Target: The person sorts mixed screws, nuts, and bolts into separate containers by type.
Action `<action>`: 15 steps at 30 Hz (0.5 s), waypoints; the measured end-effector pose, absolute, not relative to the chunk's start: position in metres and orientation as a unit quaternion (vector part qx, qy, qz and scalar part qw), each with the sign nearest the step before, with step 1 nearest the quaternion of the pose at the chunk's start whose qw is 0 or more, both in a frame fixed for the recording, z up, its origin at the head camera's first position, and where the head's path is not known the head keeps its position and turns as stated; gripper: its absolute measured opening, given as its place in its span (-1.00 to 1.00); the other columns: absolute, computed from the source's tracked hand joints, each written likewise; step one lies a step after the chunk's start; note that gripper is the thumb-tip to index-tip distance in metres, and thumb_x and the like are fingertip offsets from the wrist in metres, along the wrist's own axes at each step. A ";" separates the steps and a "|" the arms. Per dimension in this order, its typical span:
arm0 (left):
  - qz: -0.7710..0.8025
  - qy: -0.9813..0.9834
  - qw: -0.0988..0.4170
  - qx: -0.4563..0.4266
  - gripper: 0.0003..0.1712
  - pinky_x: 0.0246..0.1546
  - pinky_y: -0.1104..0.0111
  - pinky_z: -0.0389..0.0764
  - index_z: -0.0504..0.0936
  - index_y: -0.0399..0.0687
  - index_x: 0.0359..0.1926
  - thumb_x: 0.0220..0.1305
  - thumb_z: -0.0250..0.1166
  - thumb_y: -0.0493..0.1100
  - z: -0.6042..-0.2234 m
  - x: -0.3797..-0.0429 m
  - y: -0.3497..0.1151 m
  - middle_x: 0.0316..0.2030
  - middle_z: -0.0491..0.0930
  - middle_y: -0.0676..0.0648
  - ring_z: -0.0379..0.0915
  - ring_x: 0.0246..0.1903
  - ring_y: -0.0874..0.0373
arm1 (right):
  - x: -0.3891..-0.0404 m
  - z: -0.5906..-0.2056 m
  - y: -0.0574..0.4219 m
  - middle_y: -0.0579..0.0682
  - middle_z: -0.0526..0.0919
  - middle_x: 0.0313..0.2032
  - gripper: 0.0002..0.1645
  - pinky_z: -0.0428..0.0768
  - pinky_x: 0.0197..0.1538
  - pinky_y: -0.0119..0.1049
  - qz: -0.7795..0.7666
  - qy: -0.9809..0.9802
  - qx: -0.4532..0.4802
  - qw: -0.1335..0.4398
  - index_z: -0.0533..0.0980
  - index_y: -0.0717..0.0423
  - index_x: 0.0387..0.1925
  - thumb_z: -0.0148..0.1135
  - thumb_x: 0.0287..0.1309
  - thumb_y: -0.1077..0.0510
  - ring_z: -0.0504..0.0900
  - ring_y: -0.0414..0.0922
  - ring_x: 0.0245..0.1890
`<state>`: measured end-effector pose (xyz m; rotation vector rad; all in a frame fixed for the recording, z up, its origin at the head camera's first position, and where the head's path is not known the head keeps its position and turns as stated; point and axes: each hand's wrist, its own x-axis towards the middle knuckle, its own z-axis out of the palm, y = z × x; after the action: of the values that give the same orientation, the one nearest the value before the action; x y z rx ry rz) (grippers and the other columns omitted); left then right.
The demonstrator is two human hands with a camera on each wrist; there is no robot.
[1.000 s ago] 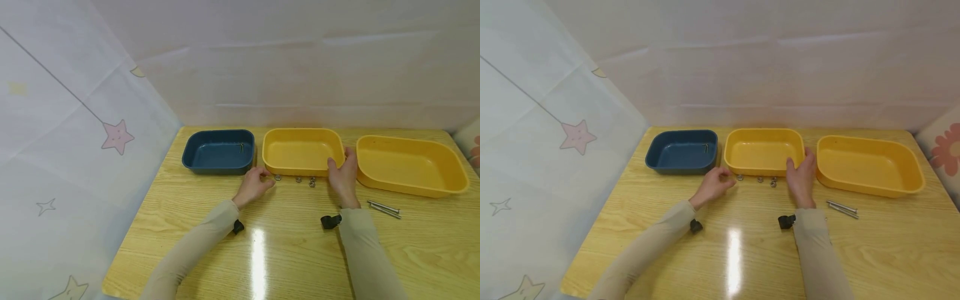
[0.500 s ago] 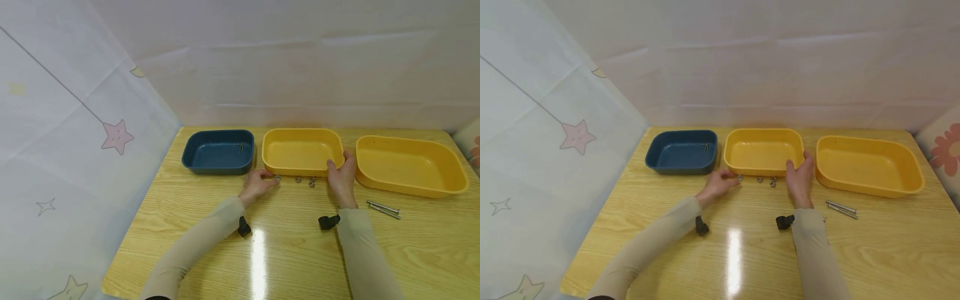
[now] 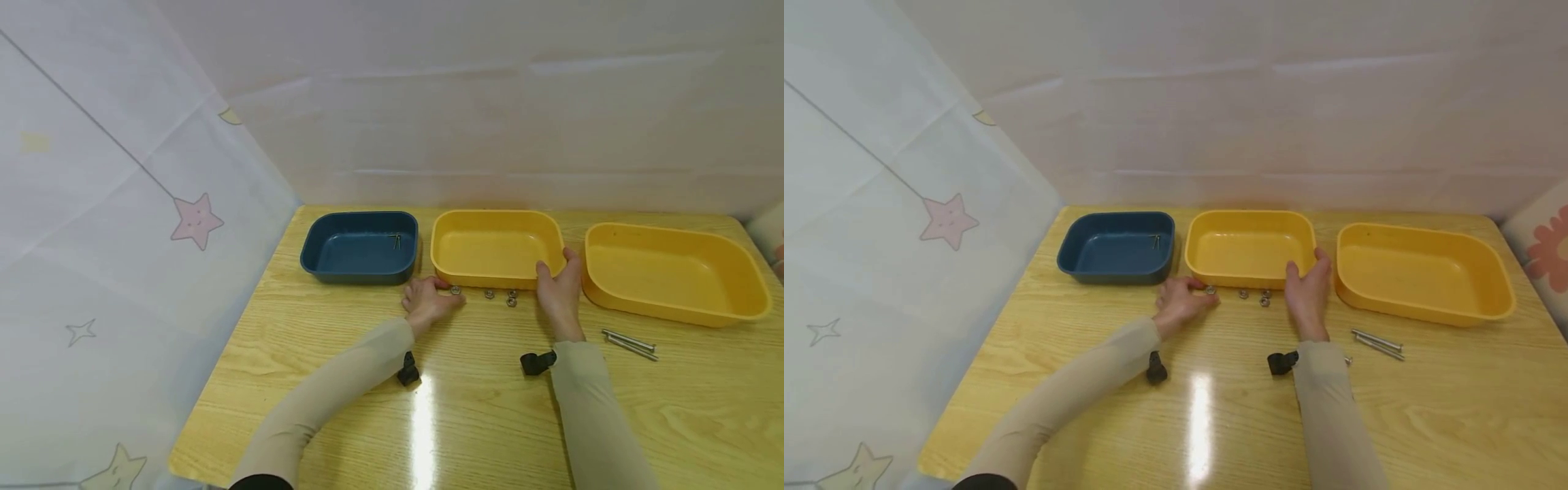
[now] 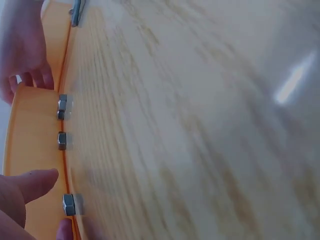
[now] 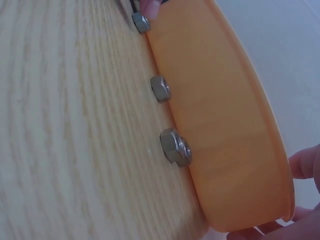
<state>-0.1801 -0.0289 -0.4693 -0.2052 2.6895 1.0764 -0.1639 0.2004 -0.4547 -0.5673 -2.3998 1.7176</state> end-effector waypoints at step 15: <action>0.323 0.940 0.075 -0.080 -0.56 0.04 0.01 0.12 0.63 0.05 -0.23 0.01 0.45 0.21 -0.478 -0.184 -0.020 -0.04 0.35 -0.16 0.12 -0.02 -0.09 | -0.166 -0.452 0.201 0.25 -0.05 0.47 -0.22 -0.03 0.50 0.03 0.561 -0.804 -0.184 0.074 -0.13 0.21 0.47 -0.09 0.41 0.02 -0.06 0.10 0.49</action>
<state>-0.1840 -0.0199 -0.4775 -0.2394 2.8197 0.9684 -0.1656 0.2009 -0.4520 -0.5521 -2.4132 1.6827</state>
